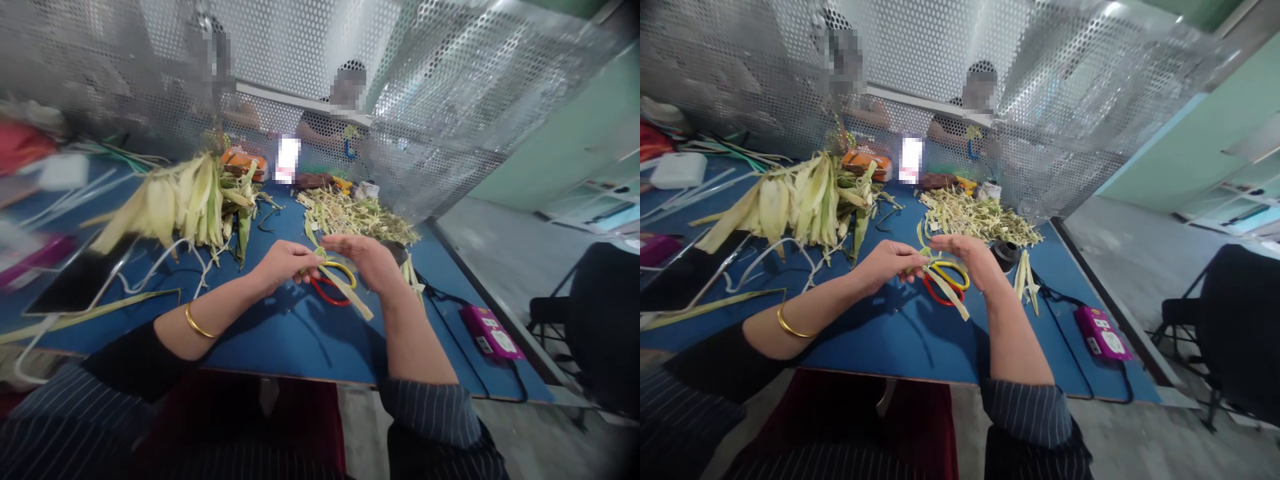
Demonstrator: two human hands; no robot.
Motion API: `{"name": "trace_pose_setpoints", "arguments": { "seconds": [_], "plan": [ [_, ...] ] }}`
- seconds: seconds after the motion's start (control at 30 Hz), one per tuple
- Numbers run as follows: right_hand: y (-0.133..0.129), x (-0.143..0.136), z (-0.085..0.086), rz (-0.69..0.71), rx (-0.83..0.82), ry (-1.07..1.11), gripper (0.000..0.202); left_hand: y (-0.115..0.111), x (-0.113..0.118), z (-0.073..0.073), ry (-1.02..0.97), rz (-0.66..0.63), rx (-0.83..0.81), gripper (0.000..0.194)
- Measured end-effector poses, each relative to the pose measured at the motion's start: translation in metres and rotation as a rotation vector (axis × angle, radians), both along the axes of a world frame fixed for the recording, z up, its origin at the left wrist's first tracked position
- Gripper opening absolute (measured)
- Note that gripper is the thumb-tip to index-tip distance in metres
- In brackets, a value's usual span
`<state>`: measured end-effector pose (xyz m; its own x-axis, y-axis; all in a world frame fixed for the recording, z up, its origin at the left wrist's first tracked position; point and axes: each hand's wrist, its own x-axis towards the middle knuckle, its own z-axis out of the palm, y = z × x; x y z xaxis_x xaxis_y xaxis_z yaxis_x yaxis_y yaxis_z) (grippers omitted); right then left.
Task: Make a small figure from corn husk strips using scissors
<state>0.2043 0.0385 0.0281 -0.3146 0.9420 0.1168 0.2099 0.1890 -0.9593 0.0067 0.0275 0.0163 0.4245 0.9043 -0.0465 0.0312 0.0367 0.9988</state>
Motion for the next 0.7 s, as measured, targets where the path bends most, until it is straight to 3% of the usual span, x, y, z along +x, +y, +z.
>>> {"name": "trace_pose_setpoints", "arguments": {
  "seconds": [0.1, 0.17, 0.33, 0.5, 0.6, 0.7],
  "plan": [
    [-0.002, -0.002, -0.002, -0.087, -0.063, -0.09, 0.032, -0.002, 0.002, -0.001, 0.078, -0.093, 0.038, 0.026],
    [-0.003, -0.007, -0.006, -0.065, -0.104, -0.106, 0.024, -0.003, 0.003, -0.002, 0.137, -0.146, 0.063, 0.026],
    [-0.006, -0.018, -0.01, -0.017, -0.163, 0.13, 0.015, -0.003, 0.004, -0.004, 0.207, -0.227, 0.099, 0.026],
    [-0.012, -0.034, -0.014, -0.108, -0.019, 0.155, 0.017, 0.001, 0.001, -0.007, 0.278, -0.341, 0.13, 0.026],
    [-0.014, -0.039, -0.014, -0.187, 0.081, 0.146, 0.015, 0.002, 0.002, -0.007, 0.26, -0.307, 0.108, 0.026],
    [-0.013, -0.036, -0.012, -0.282, 0.213, -0.006, 0.017, 0.001, 0.002, -0.005, 0.204, -0.252, 0.066, 0.024]
  ]
}}
